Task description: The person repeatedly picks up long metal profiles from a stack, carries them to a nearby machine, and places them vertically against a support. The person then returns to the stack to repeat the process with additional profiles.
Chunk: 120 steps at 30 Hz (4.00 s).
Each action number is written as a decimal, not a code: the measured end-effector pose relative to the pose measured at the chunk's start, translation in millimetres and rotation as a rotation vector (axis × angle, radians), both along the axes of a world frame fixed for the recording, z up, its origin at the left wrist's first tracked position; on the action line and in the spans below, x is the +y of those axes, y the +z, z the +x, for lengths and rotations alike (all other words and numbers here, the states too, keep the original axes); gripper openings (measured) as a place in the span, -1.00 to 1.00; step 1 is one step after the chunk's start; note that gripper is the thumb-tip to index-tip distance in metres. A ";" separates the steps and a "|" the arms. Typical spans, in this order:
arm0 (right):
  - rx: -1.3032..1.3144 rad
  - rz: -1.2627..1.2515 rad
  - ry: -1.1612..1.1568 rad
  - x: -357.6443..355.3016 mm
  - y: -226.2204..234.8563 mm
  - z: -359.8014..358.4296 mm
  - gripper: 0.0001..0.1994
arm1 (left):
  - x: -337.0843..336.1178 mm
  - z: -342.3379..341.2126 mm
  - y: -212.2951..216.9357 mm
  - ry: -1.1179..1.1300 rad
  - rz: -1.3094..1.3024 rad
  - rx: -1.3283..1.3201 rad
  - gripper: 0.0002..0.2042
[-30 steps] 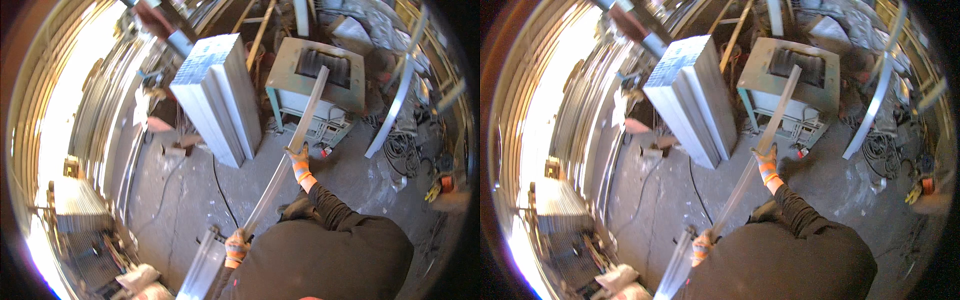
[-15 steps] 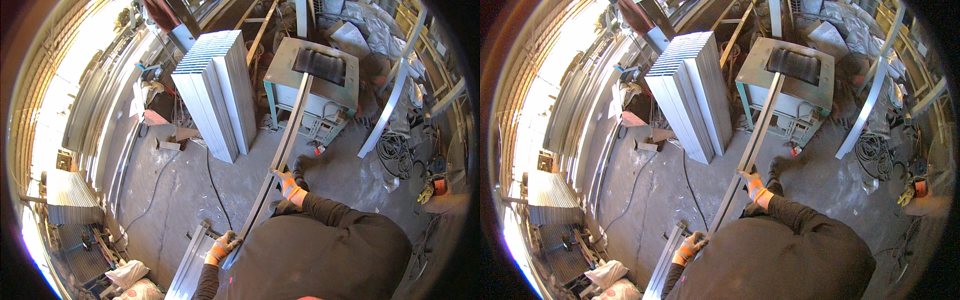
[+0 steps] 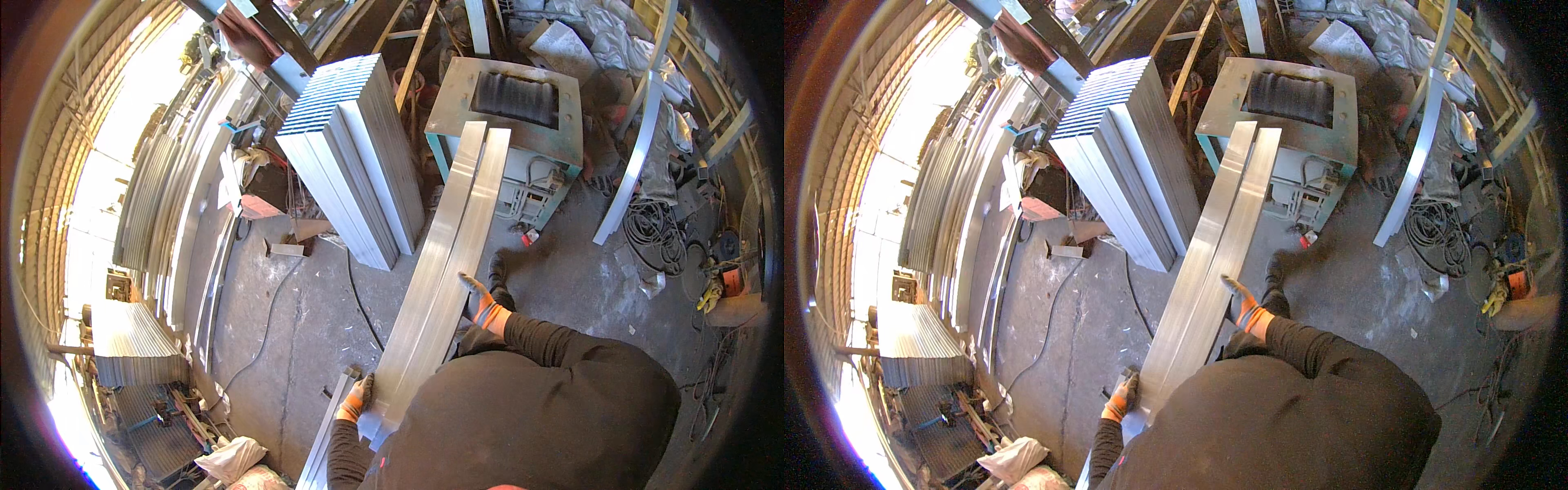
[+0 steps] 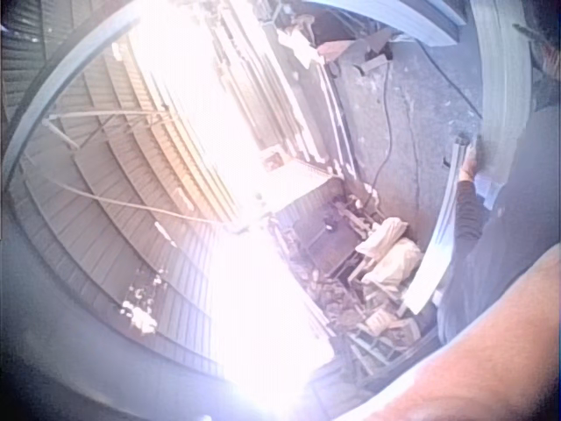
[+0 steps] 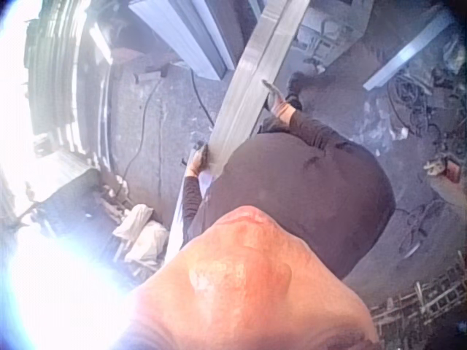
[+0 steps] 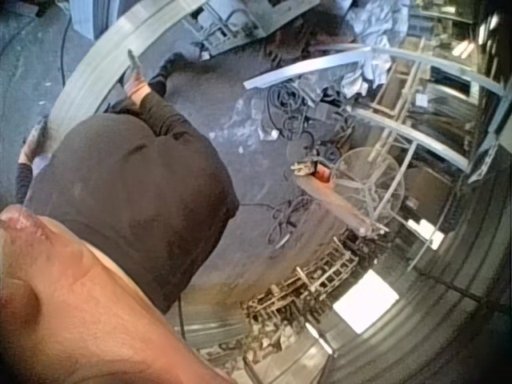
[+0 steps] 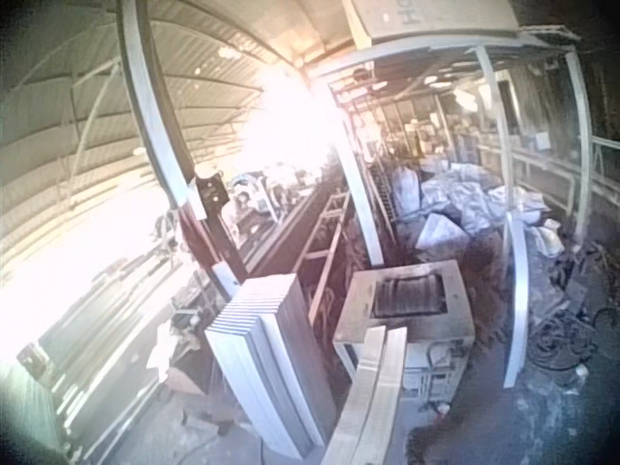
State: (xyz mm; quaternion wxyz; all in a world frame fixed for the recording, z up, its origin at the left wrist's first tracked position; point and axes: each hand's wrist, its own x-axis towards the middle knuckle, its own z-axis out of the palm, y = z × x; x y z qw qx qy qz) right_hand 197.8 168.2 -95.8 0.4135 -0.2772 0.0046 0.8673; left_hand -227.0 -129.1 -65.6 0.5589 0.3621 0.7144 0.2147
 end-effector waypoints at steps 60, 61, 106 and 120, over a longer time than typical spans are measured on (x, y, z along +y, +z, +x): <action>-2.461 0.841 0.226 526.1 43.0 201.2 -0.23 | 478.7 332.0 -39.6 -0.410 0.188 0.372 -0.49; -2.428 0.820 0.212 500.9 39.3 189.3 -0.23 | 451.0 317.9 -42.6 -0.402 0.183 0.358 -0.50; -2.312 1.110 -0.003 666.1 10.3 258.1 -0.38 | 631.1 422.4 17.1 -0.338 0.259 0.216 -0.29; -2.406 1.080 0.032 574.0 34.1 186.6 -0.36 | 575.3 329.9 -15.8 -0.415 0.159 0.257 -0.46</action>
